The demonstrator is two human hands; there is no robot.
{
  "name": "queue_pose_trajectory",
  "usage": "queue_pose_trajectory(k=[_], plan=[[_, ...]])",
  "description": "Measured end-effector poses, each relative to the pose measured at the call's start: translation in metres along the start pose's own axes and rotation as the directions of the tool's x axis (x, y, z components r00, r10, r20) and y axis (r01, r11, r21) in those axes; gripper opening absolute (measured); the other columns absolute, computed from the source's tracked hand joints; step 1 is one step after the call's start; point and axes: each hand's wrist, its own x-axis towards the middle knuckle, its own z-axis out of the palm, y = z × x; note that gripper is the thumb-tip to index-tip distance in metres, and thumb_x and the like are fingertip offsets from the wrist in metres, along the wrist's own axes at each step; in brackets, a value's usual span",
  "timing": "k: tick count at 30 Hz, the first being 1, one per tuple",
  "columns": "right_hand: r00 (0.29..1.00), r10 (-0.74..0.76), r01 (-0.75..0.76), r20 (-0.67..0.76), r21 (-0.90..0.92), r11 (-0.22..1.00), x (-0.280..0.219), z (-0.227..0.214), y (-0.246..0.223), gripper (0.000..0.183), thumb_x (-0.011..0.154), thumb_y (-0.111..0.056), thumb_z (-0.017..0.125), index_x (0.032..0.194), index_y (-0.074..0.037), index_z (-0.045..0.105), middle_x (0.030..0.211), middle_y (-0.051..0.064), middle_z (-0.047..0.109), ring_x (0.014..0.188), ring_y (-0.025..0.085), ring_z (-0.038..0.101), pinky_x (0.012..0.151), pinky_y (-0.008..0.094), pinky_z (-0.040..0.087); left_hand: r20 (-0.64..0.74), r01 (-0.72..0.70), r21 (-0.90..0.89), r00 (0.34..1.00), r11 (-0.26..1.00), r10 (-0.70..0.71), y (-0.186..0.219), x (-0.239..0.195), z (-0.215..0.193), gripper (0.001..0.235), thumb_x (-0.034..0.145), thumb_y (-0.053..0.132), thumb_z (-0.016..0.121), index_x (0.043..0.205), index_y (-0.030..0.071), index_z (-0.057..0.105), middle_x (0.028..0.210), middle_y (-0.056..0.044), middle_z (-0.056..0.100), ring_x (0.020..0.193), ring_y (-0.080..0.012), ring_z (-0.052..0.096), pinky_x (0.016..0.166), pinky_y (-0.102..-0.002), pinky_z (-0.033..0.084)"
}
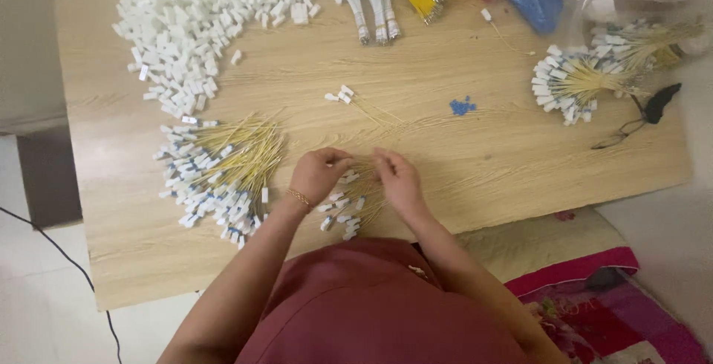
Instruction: Assembling small blue components onto thin wires on a wooden table
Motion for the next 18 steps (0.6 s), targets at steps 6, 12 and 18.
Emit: queue_pose_trajectory(k=[6, 12, 18], plan=[[0.975, 0.122, -0.116, -0.186, 0.041, 0.992, 0.058, -0.075, 0.075, 0.027, 0.098, -0.007, 0.054, 0.12, 0.006, 0.06, 0.091, 0.012, 0.058, 0.073, 0.017, 0.059, 0.061, 0.029, 0.054, -0.224, -0.296, 0.352, 0.894, 0.888, 0.387, -0.031, 0.08, -0.009, 0.031, 0.085, 0.013, 0.064, 0.115, 0.007, 0.068, 0.105, -0.017, 0.069, 0.106, -0.0354, 0.064, 0.095, -0.046, 0.049], [0.932, 0.145, -0.199, -0.331, -0.135, 0.971, 0.09, -0.144, 0.108, 0.024, 0.094, -0.006, 0.056, 0.117, 0.001, 0.061, 0.085, 0.013, 0.062, 0.07, 0.018, 0.065, 0.059, 0.032, 0.055, -0.225, -0.176, 0.574, 0.905, 0.8, 0.361, 0.001, 0.126, -0.015, 0.042, 0.082, 0.024, 0.076, 0.121, 0.018, 0.062, 0.113, -0.012, 0.055, 0.103, -0.0367, 0.063, 0.082, -0.046, 0.058], [0.953, -0.228, 0.103, -0.199, -0.495, 0.863, 0.118, -0.145, 0.085, 0.026, 0.086, -0.004, 0.06, 0.109, -0.007, 0.071, 0.099, 0.019, 0.065, 0.101, 0.037, 0.061, 0.092, 0.045, 0.049, -0.229, -0.179, 0.633, 0.886, 0.753, 0.403, -0.062, 0.161, 0.001, 0.024, 0.082, 0.038, 0.076, 0.101, 0.023, 0.072, 0.104, -0.002, 0.061, 0.099, -0.024, 0.064, 0.083, -0.037, 0.056]])
